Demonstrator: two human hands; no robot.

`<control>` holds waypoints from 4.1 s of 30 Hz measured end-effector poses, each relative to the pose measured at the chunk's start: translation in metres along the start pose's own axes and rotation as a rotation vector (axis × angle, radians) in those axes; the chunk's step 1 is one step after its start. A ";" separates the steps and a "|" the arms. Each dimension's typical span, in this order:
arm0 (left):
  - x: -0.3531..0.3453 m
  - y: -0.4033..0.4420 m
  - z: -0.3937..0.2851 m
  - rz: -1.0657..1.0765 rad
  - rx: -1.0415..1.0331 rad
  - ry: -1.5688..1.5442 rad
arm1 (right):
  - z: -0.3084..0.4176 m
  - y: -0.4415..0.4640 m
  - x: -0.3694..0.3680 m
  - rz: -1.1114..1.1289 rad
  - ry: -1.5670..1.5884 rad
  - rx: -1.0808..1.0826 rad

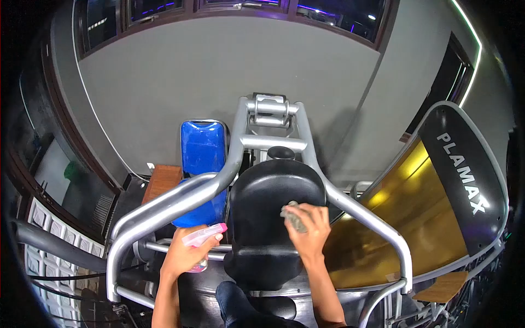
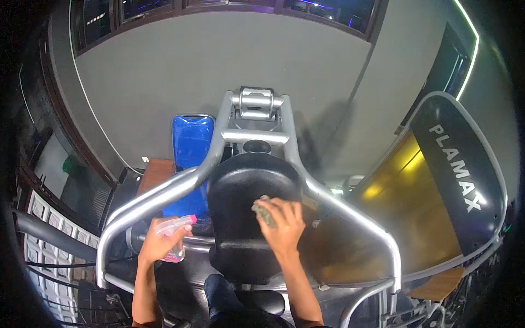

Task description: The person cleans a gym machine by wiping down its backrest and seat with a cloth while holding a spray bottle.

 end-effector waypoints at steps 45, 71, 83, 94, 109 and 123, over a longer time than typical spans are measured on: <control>-0.053 0.005 0.014 -0.076 -0.266 -0.066 | -0.034 0.004 0.025 -0.188 0.052 -0.119; -0.151 0.065 0.017 0.166 -0.180 -0.396 | -0.100 -0.032 0.023 -0.302 0.344 -0.352; -0.151 0.068 0.026 0.142 -0.185 -0.382 | -0.119 0.015 0.019 -0.207 0.630 -0.561; -0.151 0.068 0.014 0.096 -0.192 -0.374 | -0.150 -0.024 0.002 -0.160 0.807 -0.712; -0.154 0.072 0.021 0.107 -0.262 -0.415 | -0.130 0.017 0.021 -0.084 0.561 -0.566; -0.157 0.070 0.027 0.057 -0.302 -0.395 | -0.151 -0.094 -0.007 -0.217 0.690 -0.839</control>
Point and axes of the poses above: each hand's wrist, its own y-axis towards the middle knuckle, its own x-axis out of the back of the hand, z = x × y, the point moved 7 cm from there along y, towards the middle knuckle, and after that the axes turned 6 degrees about y, right-handed, at the moved point
